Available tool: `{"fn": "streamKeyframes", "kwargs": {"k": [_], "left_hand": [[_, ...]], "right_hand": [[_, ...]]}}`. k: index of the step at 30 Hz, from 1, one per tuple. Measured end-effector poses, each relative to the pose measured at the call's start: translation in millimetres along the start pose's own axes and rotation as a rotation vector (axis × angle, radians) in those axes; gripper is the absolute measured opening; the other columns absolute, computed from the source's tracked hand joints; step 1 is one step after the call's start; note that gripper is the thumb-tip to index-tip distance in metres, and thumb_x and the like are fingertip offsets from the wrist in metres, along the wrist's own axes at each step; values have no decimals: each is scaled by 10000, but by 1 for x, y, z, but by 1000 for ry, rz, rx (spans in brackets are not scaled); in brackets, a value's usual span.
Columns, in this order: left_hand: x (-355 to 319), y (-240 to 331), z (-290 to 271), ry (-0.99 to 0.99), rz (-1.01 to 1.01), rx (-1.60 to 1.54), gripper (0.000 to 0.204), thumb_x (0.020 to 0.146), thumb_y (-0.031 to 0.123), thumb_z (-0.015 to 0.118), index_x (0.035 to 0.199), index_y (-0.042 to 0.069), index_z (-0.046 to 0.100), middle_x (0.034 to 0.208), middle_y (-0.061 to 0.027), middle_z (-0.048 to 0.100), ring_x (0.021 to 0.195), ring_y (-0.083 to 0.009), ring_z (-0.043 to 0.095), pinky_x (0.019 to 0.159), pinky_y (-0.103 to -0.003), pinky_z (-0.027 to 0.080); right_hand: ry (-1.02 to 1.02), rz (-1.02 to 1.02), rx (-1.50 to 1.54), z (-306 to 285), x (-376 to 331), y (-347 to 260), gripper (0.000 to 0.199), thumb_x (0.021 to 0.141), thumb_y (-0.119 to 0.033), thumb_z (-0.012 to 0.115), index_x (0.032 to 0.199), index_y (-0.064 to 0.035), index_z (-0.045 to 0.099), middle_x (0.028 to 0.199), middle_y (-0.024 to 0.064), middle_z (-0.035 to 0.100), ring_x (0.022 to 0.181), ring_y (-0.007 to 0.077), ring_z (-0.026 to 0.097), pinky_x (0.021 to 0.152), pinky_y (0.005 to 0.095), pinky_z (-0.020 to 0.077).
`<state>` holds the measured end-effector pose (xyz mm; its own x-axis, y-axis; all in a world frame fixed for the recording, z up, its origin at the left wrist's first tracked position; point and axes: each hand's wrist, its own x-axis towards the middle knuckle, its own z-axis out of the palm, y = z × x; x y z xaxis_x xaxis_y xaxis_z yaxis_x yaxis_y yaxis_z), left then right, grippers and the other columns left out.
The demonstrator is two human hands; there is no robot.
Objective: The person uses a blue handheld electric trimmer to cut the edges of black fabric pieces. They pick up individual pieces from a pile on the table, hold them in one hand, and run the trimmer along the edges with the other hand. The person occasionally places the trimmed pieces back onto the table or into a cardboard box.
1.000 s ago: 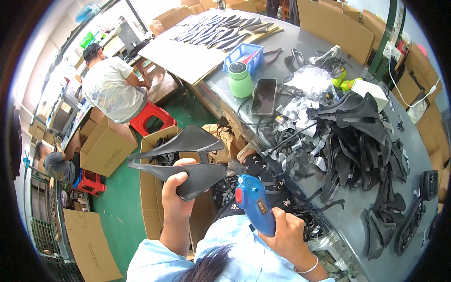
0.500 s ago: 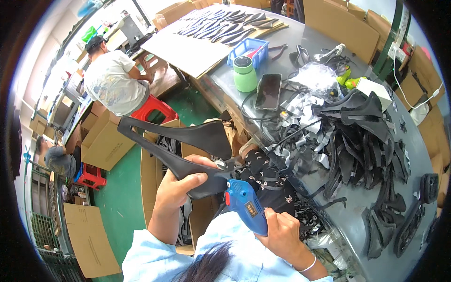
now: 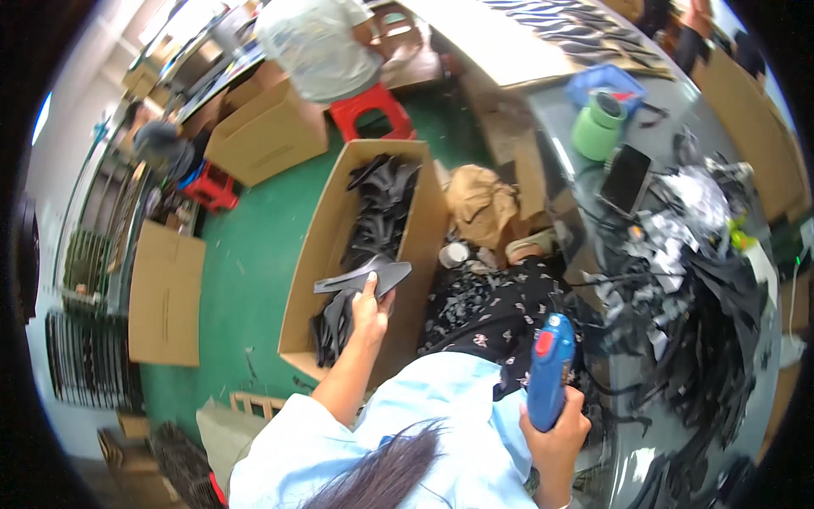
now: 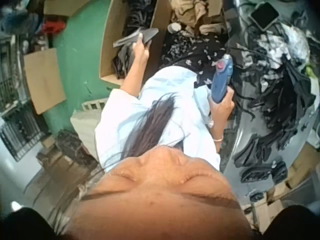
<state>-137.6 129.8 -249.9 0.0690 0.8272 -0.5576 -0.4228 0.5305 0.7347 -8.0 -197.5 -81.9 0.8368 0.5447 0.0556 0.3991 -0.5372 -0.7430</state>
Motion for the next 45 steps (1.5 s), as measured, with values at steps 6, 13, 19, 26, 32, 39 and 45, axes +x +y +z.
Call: {"fn": "streamKeyframes", "kwargs": {"k": [6, 13, 19, 26, 32, 39, 45], "left_hand": [[51, -22, -86, 412, 204, -292, 468, 878, 305, 628, 1203, 32, 430, 1120, -108, 557, 958, -244, 599, 715, -369, 572], [79, -83, -150, 404, -208, -71, 259, 888, 213, 581, 1016, 8, 489, 926, -145, 610, 788, -261, 644, 658, -341, 566], [7, -83, -17, -150, -171, 359, 111, 890, 177, 566, 947, 86, 537, 774, -57, 616, 627, -154, 599, 514, -230, 473], [-160, -67, 188, -1142, 59, 559, 191, 931, 230, 547, 934, 41, 574, 794, -28, 610, 677, -98, 579, 603, -210, 453], [-278, -105, 310, -1457, 18, 723, 481, 924, 406, 517, 1197, 13, 459, 1088, -127, 567, 819, -178, 624, 630, -259, 480], [-317, -145, 367, -1608, -398, 690, 338, 916, 234, 555, 1127, -18, 474, 1003, -190, 606, 870, -271, 645, 693, -321, 524], [-293, -115, 313, -1511, -388, 426, 270, 928, 110, 506, 1151, -37, 465, 1072, -183, 583, 894, -289, 634, 767, -366, 515]], "right_hand": [[-76, 39, 32, 7, -1, -1, 509, 637, -141, 780, 1015, -19, 463, 710, 139, 588, 623, 305, 633, 593, 365, 482], [-98, 39, -4, 8, -1, -3, 504, 643, -186, 784, 1006, -24, 474, 698, 145, 599, 611, 318, 631, 585, 370, 486], [-51, -60, -62, -2, 3, 1, 498, 660, -244, 775, 1016, -29, 500, 671, 139, 611, 599, 308, 638, 551, 384, 504], [294, -144, 88, -15, -16, 22, 507, 642, -219, 788, 994, 16, 507, 680, 147, 620, 589, 292, 648, 542, 357, 525], [545, 14, 175, -25, -35, 41, 520, 677, -249, 809, 949, 65, 496, 710, 174, 637, 609, 276, 671, 558, 350, 535], [556, 71, 264, -29, -39, 46, 592, 659, -251, 828, 1012, 32, 447, 778, 128, 622, 671, 194, 635, 645, 336, 512], [789, 281, 630, -37, -40, 71, 540, 705, -181, 797, 1047, 8, 426, 785, 65, 619, 695, 119, 606, 657, 280, 506]]}}
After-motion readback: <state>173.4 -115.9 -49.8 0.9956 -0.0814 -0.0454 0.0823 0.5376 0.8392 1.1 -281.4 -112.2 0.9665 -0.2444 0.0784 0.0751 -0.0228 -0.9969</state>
